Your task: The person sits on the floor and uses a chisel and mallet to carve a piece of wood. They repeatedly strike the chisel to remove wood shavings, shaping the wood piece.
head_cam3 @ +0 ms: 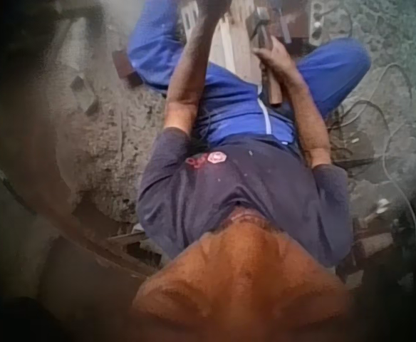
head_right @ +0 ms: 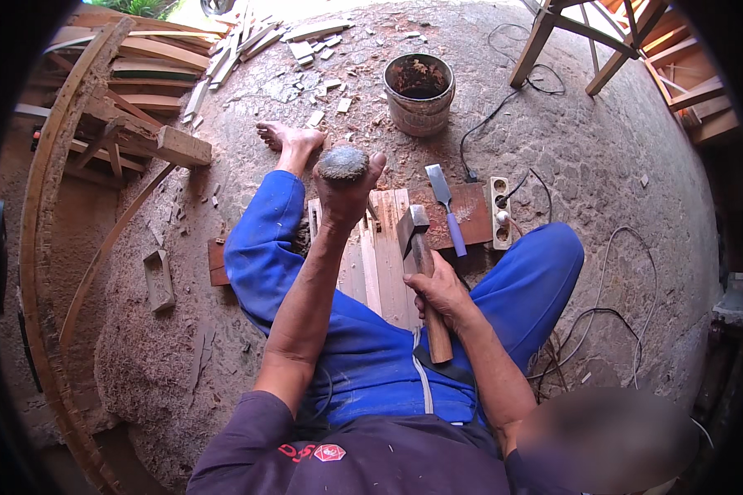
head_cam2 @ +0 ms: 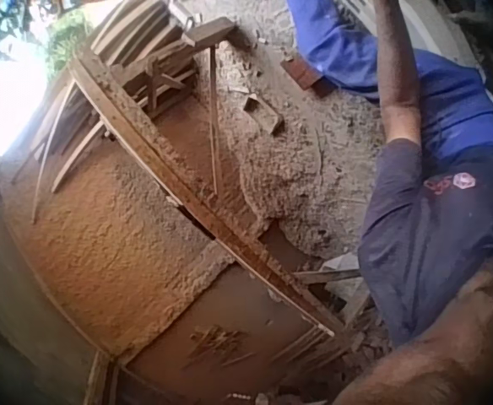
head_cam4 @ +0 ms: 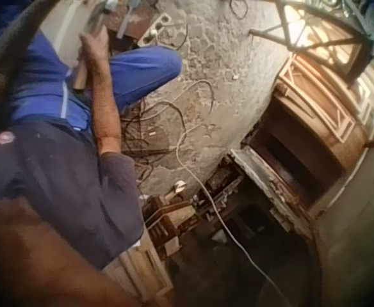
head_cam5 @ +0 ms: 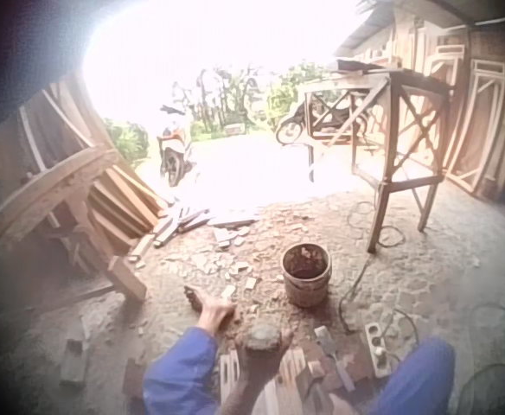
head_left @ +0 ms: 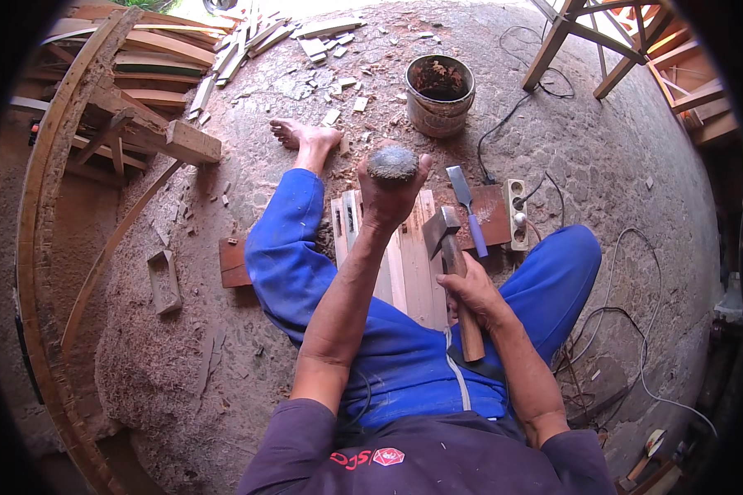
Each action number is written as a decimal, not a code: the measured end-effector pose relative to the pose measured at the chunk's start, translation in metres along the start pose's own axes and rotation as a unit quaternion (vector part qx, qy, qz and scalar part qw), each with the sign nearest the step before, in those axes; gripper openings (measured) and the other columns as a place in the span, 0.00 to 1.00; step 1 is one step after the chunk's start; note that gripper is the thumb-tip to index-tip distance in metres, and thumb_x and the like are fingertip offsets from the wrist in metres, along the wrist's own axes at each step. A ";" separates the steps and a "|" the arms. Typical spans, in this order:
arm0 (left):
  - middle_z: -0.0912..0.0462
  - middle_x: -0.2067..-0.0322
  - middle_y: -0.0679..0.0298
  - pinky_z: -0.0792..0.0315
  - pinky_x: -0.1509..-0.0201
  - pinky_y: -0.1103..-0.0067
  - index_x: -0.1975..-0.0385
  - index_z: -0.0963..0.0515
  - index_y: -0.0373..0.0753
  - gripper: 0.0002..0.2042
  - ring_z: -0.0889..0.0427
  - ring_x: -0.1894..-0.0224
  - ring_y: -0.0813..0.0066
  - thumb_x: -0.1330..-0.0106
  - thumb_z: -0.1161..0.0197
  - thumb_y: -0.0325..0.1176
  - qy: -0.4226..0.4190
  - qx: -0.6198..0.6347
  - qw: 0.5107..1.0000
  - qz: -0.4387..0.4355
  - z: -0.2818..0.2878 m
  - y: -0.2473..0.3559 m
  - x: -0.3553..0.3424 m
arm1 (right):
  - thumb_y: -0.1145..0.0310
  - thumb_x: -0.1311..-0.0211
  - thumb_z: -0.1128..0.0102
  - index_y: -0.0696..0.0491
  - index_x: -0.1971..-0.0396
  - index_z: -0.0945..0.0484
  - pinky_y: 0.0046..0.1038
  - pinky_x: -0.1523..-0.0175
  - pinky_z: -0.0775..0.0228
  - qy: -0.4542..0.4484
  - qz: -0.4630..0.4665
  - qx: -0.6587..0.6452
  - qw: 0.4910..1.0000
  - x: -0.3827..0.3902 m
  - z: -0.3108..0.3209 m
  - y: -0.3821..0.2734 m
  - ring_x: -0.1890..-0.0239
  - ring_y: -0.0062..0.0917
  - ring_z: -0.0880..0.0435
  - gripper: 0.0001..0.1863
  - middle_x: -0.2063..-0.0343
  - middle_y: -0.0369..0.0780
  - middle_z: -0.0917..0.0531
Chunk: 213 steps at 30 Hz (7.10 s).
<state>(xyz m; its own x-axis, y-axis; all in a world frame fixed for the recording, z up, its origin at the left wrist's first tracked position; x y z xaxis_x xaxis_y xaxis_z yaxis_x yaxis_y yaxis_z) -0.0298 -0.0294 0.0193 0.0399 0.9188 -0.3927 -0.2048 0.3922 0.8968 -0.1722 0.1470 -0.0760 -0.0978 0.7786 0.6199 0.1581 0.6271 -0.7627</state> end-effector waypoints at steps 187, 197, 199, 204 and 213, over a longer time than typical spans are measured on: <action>0.21 0.81 0.68 0.26 0.66 0.74 0.68 0.23 0.34 0.16 0.24 0.77 0.76 0.39 0.23 0.38 -0.031 0.045 0.998 0.023 0.010 -0.016 -0.001 | 0.71 0.39 0.35 0.53 0.40 0.33 0.26 0.83 0.28 -0.047 -0.028 0.125 0.991 -0.062 0.047 -0.036 0.86 0.18 0.25 0.28 0.80 0.34 0.25; 0.21 0.80 0.67 0.27 0.69 0.75 0.71 0.23 0.35 0.14 0.25 0.77 0.79 0.40 0.23 0.35 -0.036 0.070 0.996 0.032 0.007 -0.017 -0.003 | 0.70 0.39 0.35 0.50 0.39 0.33 0.26 0.82 0.28 -0.049 -0.026 0.140 0.989 -0.064 0.050 -0.032 0.86 0.18 0.25 0.28 0.78 0.34 0.24; 0.23 0.78 0.70 0.28 0.73 0.79 0.69 0.24 0.38 0.12 0.25 0.78 0.81 0.39 0.24 0.31 -0.056 0.011 0.998 -0.011 0.003 -0.006 -0.008 | 0.70 0.40 0.35 0.50 0.39 0.33 0.26 0.82 0.28 -0.044 -0.025 0.145 0.988 -0.065 0.050 -0.033 0.86 0.18 0.25 0.29 0.78 0.34 0.24; 0.25 0.78 0.70 0.30 0.79 0.82 0.62 0.25 0.37 0.11 0.27 0.82 0.82 0.37 0.28 0.24 0.100 0.117 0.987 0.038 0.014 -0.037 -0.014 | 0.70 0.40 0.35 0.51 0.39 0.32 0.26 0.81 0.28 -0.057 -0.020 0.144 0.988 -0.060 0.045 -0.042 0.85 0.18 0.25 0.28 0.78 0.33 0.24; 0.19 0.76 0.66 0.27 0.56 0.71 0.69 0.23 0.37 0.13 0.19 0.71 0.70 0.39 0.25 0.38 -0.061 0.004 0.998 -0.005 -0.019 -0.002 0.000 | 0.70 0.41 0.35 0.54 0.44 0.32 0.25 0.83 0.29 -0.049 -0.021 0.131 0.990 -0.061 0.048 -0.035 0.86 0.17 0.26 0.25 0.76 0.33 0.25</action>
<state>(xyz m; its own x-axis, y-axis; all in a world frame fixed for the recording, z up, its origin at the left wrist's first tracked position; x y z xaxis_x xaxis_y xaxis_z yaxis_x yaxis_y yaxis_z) -0.0483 -0.0310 0.0130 0.1611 0.9135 -0.3735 -0.1965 0.4006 0.8950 -0.2189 0.0782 -0.0958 -0.1966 0.7422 0.6406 -0.1069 0.6333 -0.7665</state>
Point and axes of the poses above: each hand's wrist, its own x-axis away from the middle knuckle, its own z-axis out of the back of the hand, y = z × x, the point moved 8 cm from there along -x, towards the middle knuckle
